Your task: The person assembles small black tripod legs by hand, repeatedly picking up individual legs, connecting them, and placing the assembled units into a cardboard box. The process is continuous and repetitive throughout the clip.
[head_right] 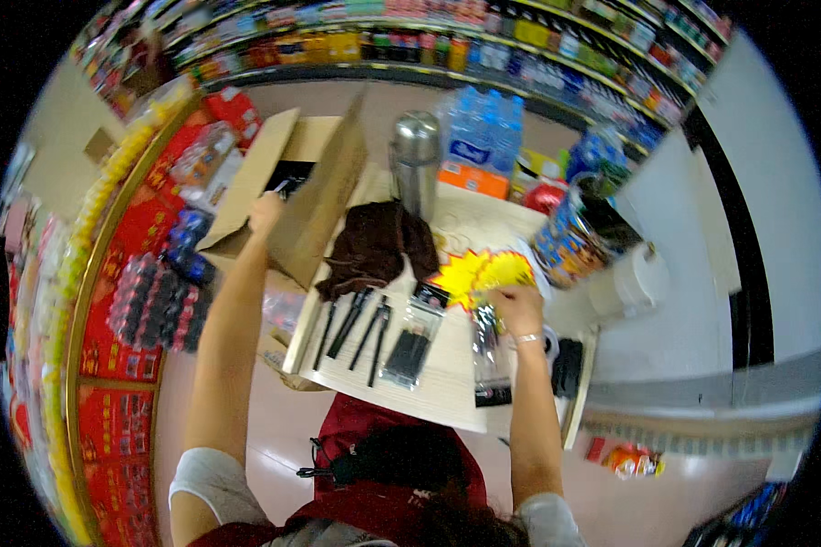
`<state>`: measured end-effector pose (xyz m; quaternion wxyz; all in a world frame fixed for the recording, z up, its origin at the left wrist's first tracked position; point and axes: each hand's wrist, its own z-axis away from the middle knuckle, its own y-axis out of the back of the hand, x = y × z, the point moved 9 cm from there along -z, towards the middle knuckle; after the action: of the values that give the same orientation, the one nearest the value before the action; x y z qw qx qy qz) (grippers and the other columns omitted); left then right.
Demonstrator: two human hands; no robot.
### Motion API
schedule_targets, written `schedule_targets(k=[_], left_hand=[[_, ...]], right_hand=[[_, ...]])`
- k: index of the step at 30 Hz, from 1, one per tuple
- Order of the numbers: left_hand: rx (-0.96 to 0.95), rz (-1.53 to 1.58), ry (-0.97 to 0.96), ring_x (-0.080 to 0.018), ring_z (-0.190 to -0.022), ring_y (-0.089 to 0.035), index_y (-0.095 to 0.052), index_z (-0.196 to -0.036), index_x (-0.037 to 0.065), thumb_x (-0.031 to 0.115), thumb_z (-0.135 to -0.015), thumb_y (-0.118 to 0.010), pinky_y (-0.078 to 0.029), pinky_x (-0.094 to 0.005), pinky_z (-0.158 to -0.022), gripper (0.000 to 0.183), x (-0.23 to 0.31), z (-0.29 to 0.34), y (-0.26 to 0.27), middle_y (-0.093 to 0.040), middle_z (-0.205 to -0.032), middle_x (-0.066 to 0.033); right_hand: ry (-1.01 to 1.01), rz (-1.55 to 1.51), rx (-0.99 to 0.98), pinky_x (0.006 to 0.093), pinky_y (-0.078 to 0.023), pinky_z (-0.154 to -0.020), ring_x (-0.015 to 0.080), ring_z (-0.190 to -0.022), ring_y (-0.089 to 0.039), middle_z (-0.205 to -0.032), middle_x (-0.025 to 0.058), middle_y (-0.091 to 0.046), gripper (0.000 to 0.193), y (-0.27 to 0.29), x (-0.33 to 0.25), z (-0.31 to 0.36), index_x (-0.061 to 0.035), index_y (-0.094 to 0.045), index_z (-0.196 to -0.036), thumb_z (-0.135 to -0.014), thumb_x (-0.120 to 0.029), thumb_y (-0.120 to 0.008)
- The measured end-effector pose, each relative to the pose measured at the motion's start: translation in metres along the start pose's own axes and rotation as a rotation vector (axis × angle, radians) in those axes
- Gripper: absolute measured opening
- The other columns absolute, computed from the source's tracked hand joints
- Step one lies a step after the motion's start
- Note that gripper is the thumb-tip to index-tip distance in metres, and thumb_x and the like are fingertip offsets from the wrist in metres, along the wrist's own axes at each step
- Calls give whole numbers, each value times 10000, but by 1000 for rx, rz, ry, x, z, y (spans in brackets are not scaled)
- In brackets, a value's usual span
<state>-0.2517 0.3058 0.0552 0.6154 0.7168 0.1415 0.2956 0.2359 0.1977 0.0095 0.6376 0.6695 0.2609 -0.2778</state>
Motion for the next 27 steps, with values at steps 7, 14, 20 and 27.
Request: schedule_targets(k=[7,14,20,27], left_hand=[[-36,244,-79,-332,-837,-643,-692,-738,32,289,-694,-694,-517,-386,-750,261,-24,-30,-5,-654,-852,-205],[-154,273,-179,-302,-831,-647,-673,-766,26,316,-621,-769,-514,-388,-743,337,-7,-6,-15,-658,-871,-186],[-164,387,-105,-273,-852,-647,-714,-814,113,293,-642,-745,-507,-380,-773,251,-1,-1,-10,-673,-883,-125],[79,610,-215,-287,-765,-650,-721,-860,125,265,-710,-690,-507,-371,-723,208,6,5,27,-673,-800,-124]], right_hand=[[134,-425,295,231,-402,-469,85,-524,-535,-673,52,-617,135,28,-16,-8,6,-609,-740,-781,-100,-683],[116,-606,266,194,-427,-478,79,-521,-548,-683,57,-612,120,37,-61,23,9,-541,-790,-821,-58,-636],[104,-504,210,207,-480,-539,93,-563,-590,-709,70,-636,106,7,-26,32,52,-616,-857,-828,-50,-619],[220,-445,293,227,-489,-564,94,-595,-594,-777,96,-668,160,16,-49,50,65,-636,-943,-834,-47,-601]])
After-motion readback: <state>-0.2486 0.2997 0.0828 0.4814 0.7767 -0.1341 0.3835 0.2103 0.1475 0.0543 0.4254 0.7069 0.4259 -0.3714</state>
